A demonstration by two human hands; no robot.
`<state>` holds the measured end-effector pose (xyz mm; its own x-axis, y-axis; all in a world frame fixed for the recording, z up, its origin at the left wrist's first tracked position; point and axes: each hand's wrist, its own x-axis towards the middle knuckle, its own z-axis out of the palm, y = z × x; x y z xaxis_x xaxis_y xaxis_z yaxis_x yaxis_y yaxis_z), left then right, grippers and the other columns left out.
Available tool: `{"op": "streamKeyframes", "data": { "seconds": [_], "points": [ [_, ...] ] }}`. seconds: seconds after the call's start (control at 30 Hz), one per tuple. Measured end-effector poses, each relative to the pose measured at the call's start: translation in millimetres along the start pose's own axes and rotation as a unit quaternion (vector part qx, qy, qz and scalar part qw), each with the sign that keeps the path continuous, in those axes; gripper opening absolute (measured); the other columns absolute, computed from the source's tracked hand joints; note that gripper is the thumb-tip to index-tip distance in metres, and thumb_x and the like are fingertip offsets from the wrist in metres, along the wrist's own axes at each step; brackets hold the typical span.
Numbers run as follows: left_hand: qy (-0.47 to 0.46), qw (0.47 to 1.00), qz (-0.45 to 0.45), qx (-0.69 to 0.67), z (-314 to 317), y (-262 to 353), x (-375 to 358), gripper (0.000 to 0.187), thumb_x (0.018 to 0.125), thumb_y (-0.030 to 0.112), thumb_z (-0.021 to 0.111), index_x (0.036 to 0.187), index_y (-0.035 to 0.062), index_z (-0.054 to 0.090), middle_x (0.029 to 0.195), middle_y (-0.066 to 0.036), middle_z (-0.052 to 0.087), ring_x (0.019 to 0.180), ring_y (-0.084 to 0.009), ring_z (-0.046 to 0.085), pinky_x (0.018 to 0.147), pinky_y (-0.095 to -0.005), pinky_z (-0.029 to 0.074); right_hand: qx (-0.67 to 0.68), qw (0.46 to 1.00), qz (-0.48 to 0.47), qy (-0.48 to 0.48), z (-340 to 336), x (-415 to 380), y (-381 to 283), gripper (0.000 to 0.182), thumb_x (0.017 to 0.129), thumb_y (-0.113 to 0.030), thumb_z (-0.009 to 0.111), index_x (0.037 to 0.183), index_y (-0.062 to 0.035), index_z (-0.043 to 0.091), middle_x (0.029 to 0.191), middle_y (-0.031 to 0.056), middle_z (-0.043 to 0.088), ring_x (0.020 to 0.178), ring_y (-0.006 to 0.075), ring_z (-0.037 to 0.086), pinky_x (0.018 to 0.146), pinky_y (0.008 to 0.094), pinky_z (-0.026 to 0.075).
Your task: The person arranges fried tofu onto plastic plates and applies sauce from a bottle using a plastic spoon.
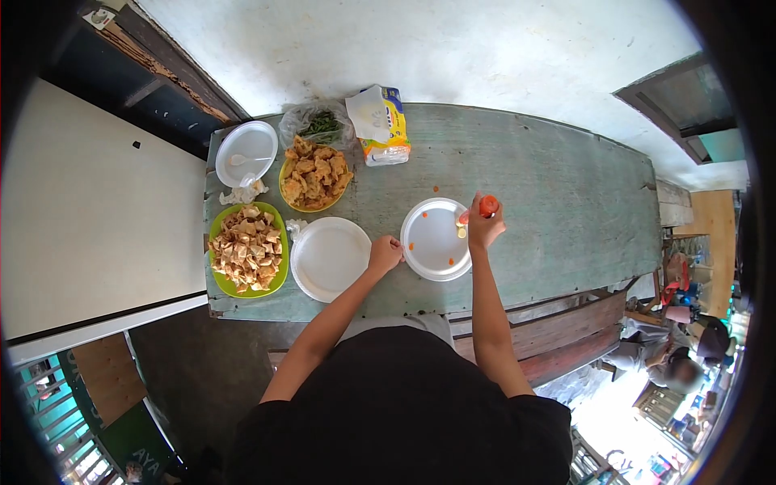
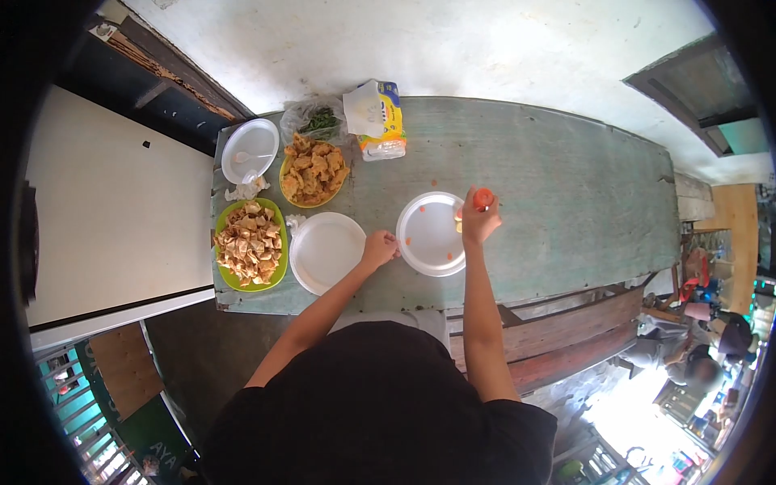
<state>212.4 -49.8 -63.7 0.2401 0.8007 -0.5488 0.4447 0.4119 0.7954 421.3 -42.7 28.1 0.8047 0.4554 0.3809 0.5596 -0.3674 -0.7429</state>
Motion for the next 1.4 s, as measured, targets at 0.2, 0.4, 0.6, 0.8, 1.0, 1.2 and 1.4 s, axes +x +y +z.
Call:
{"op": "streamKeyframes", "data": {
  "seconds": [0.2,0.4,0.6,0.8,1.0,1.2,1.4],
  "points": [
    [-0.003,1.0,0.0,-0.01,1,-5,3,0.011,0.075,0.011,0.063,0.078,0.0009,0.059,0.06,-0.007,0.063,0.054,-0.014,0.063,0.053,-0.0267,0.05,0.016,1.0,-0.012,0.008,3,1,5,0.03,0.072,-0.027,0.073,0.073,-0.0013,0.058,0.057,0.011,0.06,0.048,0.022,0.059,0.05,0.0313,0.047],
    [-0.001,1.0,0.005,-0.012,1,-1,0,0.01,0.076,0.01,0.063,0.077,0.0002,0.058,0.062,-0.007,0.063,0.053,-0.0138,0.063,0.05,-0.0265,0.05,0.01,1.0,-0.017,-0.002,4,1,7,0.03,0.073,-0.027,0.072,0.072,-0.0012,0.057,0.055,0.0104,0.059,0.046,0.0216,0.057,0.048,0.031,0.046],
    [-0.013,1.0,-0.005,-0.008,-1,4,-3,0.012,0.078,0.009,0.061,0.082,-0.0019,0.057,0.065,-0.008,0.063,0.055,-0.0135,0.063,0.048,-0.0258,0.05,0.017,1.0,-0.021,-0.003,3,1,5,0.028,0.073,-0.026,0.072,0.074,-0.0016,0.058,0.057,0.0112,0.06,0.048,0.0226,0.059,0.05,0.0309,0.047],
    [-0.005,0.999,-0.013,-0.031,-1,7,-4,0.01,0.077,0.008,0.062,0.079,-0.001,0.057,0.062,-0.007,0.061,0.052,-0.0134,0.062,0.046,-0.0263,0.05,0.03,0.998,-0.049,0.024,5,2,8,0.028,0.071,-0.024,0.073,0.072,-0.0026,0.056,0.053,0.0094,0.055,0.044,0.0216,0.055,0.046,0.0294,0.044],
    [-0.004,1.0,-0.01,-0.027,-1,7,-5,0.01,0.078,0.008,0.062,0.08,-0.0013,0.057,0.063,-0.008,0.061,0.052,-0.0133,0.062,0.046,-0.0265,0.05,0.013,0.999,-0.036,0.022,5,2,13,0.028,0.071,-0.024,0.074,0.073,-0.0024,0.056,0.054,0.0104,0.057,0.045,0.023,0.056,0.047,0.0302,0.045],
    [-0.003,0.999,0.001,-0.033,-1,8,-5,0.01,0.077,0.007,0.062,0.079,-0.0018,0.056,0.062,-0.008,0.061,0.051,-0.0135,0.062,0.045,-0.0263,0.05,0.025,0.999,-0.021,0.022,-2,5,12,0.031,0.07,-0.027,0.074,0.073,-0.0007,0.058,0.057,0.0123,0.059,0.047,0.0237,0.058,0.049,0.0326,0.046],
    [0.002,0.999,-0.003,-0.051,0,9,-8,0.01,0.077,0.006,0.061,0.078,-0.0021,0.055,0.061,-0.008,0.061,0.05,-0.0134,0.061,0.044,-0.0266,0.05,0.041,0.993,0.071,0.081,-21,21,19,0.038,0.069,-0.033,0.075,0.073,0.003,0.063,0.063,0.01,0.063,0.052,0.0173,0.057,0.056,0.0321,0.048]
  ]
}}
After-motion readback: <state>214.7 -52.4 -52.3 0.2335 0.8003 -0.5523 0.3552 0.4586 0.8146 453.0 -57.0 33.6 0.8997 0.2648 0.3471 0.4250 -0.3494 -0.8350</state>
